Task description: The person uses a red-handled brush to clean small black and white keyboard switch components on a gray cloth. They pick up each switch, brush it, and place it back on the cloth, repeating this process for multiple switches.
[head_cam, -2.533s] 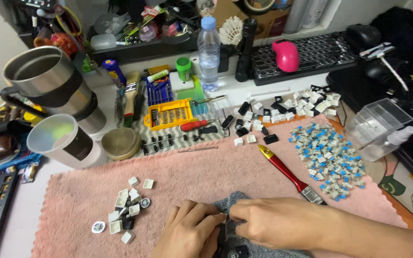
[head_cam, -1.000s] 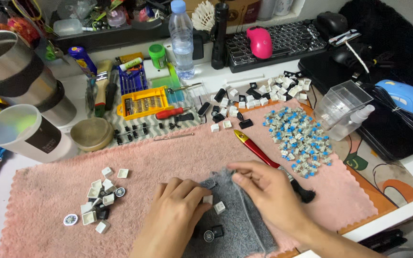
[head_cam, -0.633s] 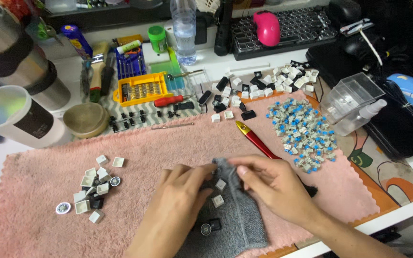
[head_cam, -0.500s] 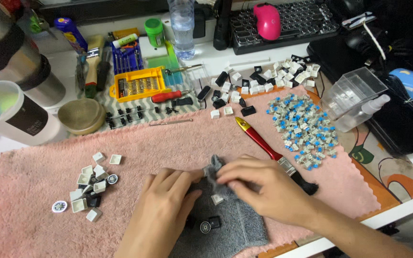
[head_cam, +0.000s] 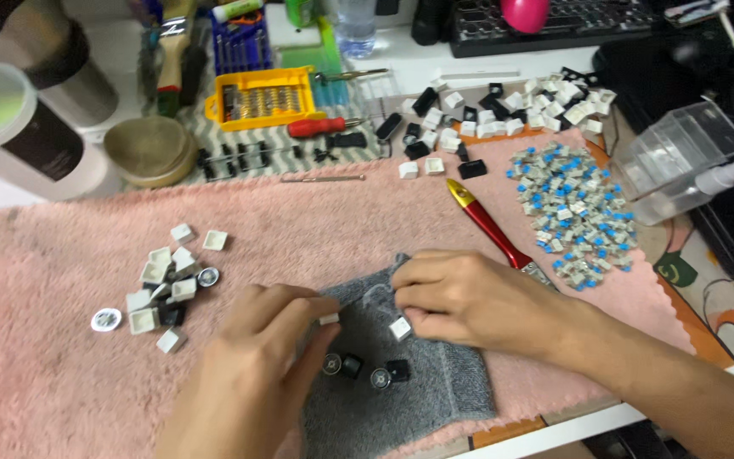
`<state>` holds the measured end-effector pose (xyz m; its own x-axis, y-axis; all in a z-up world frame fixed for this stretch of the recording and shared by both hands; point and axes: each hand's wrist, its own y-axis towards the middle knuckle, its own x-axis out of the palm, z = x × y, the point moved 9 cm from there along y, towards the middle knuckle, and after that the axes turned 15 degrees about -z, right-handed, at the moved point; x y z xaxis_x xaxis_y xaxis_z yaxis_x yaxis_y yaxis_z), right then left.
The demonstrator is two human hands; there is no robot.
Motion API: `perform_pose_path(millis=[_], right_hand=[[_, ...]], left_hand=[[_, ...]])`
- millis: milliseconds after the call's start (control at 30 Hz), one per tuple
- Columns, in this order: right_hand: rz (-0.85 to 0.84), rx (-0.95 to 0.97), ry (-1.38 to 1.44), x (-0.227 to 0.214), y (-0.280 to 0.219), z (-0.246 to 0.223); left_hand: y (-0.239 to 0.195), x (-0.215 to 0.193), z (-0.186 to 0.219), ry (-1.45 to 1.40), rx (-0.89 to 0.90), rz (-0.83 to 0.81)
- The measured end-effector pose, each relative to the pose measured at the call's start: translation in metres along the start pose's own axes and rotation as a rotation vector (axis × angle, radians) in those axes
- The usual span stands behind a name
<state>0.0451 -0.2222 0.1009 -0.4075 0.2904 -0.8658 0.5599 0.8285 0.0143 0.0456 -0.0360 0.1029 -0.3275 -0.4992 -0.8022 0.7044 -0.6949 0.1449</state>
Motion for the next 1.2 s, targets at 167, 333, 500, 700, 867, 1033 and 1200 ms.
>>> perform_pose_path(millis=[167,333,500,700,867,1033,1200], right_hand=[[0.245,0.188,0.162,0.002,-0.010,0.015],[0.387,0.360,0.195,0.003,-0.015,0.011],[0.486,0.408,0.164,0.001,-0.031,0.017],[0.518,0.299,0.147,0.002,-0.034,0.008],[0.526,0.423,0.225,0.000,-0.047,0.019],[0.537,0.500,0.557,0.011,-0.065,0.055],[0.458,0.476,0.522,0.010,-0.068,0.062]], left_hand=[[0.005,0.033,0.013,-0.187,-0.005,-0.060],[0.016,0.057,0.017,-0.294,-0.130,-0.033],[0.024,0.067,0.013,-0.398,-0.255,-0.014],[0.031,0.065,0.010,-0.427,-0.295,-0.043],[0.037,0.057,0.010,-0.413,-0.207,0.042],[0.053,0.061,0.016,-0.390,-0.122,0.102],[0.068,0.078,0.028,-0.346,-0.001,-0.007]])
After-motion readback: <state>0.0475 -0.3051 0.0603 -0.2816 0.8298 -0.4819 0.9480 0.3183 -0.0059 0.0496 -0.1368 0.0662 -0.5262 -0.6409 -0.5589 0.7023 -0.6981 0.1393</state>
